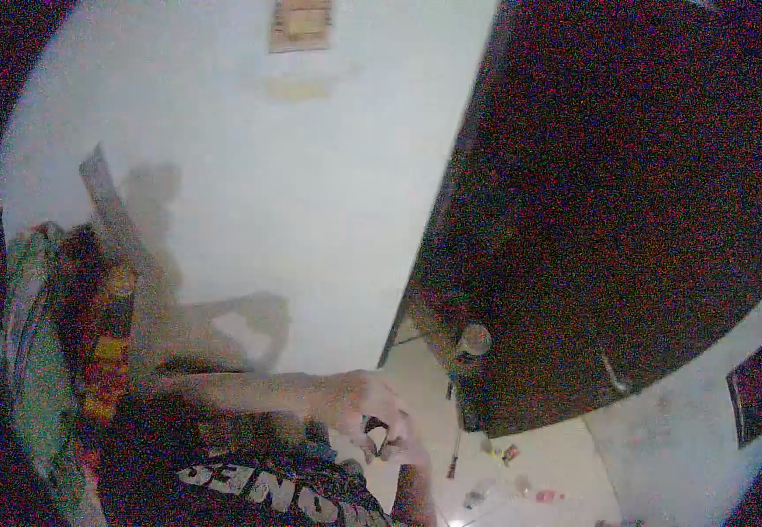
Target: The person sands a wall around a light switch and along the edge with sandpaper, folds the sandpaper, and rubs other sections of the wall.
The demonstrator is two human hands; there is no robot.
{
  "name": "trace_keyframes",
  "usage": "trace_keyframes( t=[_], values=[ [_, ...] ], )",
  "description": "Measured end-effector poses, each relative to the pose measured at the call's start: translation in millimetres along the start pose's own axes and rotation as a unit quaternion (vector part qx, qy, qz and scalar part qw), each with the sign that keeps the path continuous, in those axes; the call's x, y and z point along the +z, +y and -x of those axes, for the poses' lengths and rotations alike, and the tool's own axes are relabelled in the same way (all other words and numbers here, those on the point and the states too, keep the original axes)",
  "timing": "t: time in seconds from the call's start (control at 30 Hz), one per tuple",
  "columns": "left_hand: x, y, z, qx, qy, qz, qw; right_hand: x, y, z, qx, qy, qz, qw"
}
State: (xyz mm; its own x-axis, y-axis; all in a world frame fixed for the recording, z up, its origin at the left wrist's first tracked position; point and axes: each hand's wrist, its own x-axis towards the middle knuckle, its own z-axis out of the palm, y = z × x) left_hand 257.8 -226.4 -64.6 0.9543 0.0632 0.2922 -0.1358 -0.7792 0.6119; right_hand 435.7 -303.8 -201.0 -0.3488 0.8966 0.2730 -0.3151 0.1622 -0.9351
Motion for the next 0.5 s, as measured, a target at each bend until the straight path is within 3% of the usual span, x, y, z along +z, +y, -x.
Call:
trace_keyframes(
  t=[0.1, 0.13, 0.2, 0.23, 0.3, 0.4, 0.5],
  values=[
    [-38, -15, 9, 0.068, 0.143, -0.075, 0.985, 14, -19, -54, -0.08, 0.035, 0.053, 0.995],
    [-54, -12, 16, 0.001, 0.094, -0.019, 0.995, 19, -25, -69, -0.11, 0.019, 0.017, 0.994],
    [-76, -5, 31, 0.01, 0.217, -0.065, 0.974, 15, -18, -87, -0.118, 0.031, 0.145, 0.982],
    [-85, -1, 37, 0.018, 0.275, -0.087, 0.957, 16, -18, -93, -0.122, 0.04, 0.21, 0.969],
    [-106, -1, 57, 0.004, 0.372, -0.128, 0.919, 30, -24, -106, -0.02, 0.126, 0.143, 0.981],
    [-128, 0, 99, -0.038, 0.511, -0.14, 0.848, 34, -43, -134, -0.11, 0.077, 0.232, 0.963],
    [-142, -2, 130, -0.072, 0.645, -0.114, 0.752, 38, -45, -153, -0.213, 0.124, 0.107, 0.963]
  ],
)
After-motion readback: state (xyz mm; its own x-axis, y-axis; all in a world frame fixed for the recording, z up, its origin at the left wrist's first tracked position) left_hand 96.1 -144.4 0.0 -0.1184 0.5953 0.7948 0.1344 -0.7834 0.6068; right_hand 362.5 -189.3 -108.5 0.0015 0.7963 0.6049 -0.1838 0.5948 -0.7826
